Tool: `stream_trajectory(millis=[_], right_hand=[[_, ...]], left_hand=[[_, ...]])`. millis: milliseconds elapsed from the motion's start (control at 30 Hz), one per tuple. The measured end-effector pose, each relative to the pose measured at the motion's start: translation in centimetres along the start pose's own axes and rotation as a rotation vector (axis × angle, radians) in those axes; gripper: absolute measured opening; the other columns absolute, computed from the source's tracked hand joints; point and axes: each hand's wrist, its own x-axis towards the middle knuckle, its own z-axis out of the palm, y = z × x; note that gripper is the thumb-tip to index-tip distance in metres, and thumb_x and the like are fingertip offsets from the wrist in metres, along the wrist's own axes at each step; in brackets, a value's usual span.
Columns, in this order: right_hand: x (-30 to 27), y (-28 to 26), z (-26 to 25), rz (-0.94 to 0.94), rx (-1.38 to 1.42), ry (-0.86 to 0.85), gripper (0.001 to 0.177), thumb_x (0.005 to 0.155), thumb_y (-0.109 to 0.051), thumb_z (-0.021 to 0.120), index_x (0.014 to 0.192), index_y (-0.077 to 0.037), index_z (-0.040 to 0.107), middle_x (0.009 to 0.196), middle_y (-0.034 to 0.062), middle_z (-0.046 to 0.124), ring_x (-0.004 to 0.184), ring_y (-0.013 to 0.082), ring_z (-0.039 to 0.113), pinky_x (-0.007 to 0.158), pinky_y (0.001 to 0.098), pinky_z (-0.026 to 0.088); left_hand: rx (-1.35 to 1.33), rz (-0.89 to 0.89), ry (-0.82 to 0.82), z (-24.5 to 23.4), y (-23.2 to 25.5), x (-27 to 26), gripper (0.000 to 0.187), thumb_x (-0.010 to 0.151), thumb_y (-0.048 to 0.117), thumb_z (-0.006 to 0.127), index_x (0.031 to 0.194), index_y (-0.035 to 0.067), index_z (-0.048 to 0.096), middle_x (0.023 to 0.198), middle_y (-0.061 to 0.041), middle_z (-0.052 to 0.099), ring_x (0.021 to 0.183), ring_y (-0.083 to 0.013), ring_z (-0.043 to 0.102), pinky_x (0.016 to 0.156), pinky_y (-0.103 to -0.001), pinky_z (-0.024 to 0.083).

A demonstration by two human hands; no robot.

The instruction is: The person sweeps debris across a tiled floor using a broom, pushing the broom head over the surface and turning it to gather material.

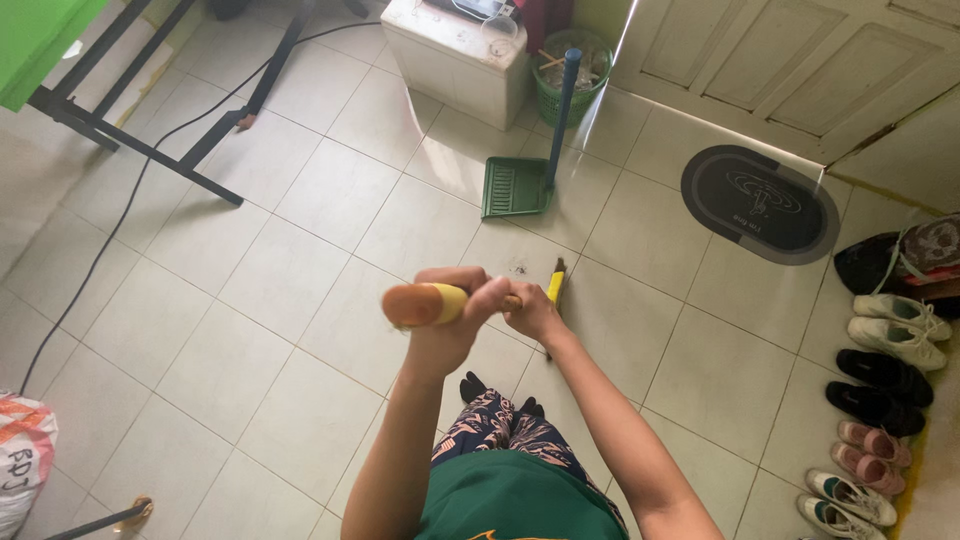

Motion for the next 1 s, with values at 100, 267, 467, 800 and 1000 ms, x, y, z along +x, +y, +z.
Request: stream_trajectory(millis=[100, 267, 467, 800, 1000], right_hand=[[-0.8, 0.3, 0.0, 0.007, -0.075, 0.056, 0.014, 0.081, -0.004, 0.062, 0.093, -0.010, 0.067, 0.084, 0.0161, 0.072, 0.083, 0.0397, 0.069, 0.069, 0.0470, 0.053], [-2.0, 3.6, 0.3, -0.059, -0.129, 0.114, 0.009, 0.079, -0.004, 0.065, 0.087, -0.008, 0.063, 0.082, 0.0174, 0.070, 0.081, 0.0424, 0.067, 0.068, 0.0480, 0.053], [-3.8, 5.9, 0.5, -0.027, -0.098, 0.139, 0.009, 0.082, -0.009, 0.069, 0.083, -0.004, 0.061, 0.079, 0.0204, 0.065, 0.080, 0.0442, 0.064, 0.067, 0.0471, 0.053], [-3.4, 4.4, 3.1, 0.161, -0.032, -0.006, 0.018, 0.087, -0.024, 0.070, 0.079, -0.008, 0.069, 0.072, 0.0146, 0.069, 0.069, 0.0343, 0.067, 0.067, 0.0410, 0.054], [-0.8, 2.7, 5.4, 0.120, -0.035, 0.002, 0.008, 0.082, -0.016, 0.069, 0.081, -0.008, 0.070, 0.074, 0.0143, 0.070, 0.070, 0.0332, 0.068, 0.067, 0.0402, 0.054]], left_hand=[[-0.127, -0.031, 0.093, -0.1, 0.1, -0.5, 0.041, 0.096, 0.009, 0.069, 0.061, 0.006, 0.049, 0.056, 0.002, 0.045, 0.052, -0.0057, 0.037, 0.048, -0.024, 0.030], [-0.303, -0.076, 0.165, 0.7, -0.6, -1.2, 0.028, 0.097, 0.011, 0.066, 0.072, 0.007, 0.053, 0.065, -0.002, 0.054, 0.060, -0.0101, 0.053, 0.058, -0.026, 0.045], [-0.247, -0.096, 0.196, 1.8, -2.4, -0.5, 0.023, 0.098, 0.017, 0.065, 0.079, 0.009, 0.055, 0.072, 0.001, 0.055, 0.073, -0.0089, 0.060, 0.069, -0.026, 0.051], [-0.134, -0.223, 0.168, 0.3, -3.2, -0.4, 0.048, 0.098, 0.020, 0.069, 0.058, 0.011, 0.044, 0.056, 0.004, 0.045, 0.052, -0.0045, 0.041, 0.048, -0.024, 0.031], [-0.121, -0.197, 0.139, -3.5, -3.2, 0.4, 0.048, 0.097, 0.017, 0.069, 0.057, 0.009, 0.044, 0.056, 0.006, 0.043, 0.053, -0.0035, 0.039, 0.048, -0.024, 0.032]])
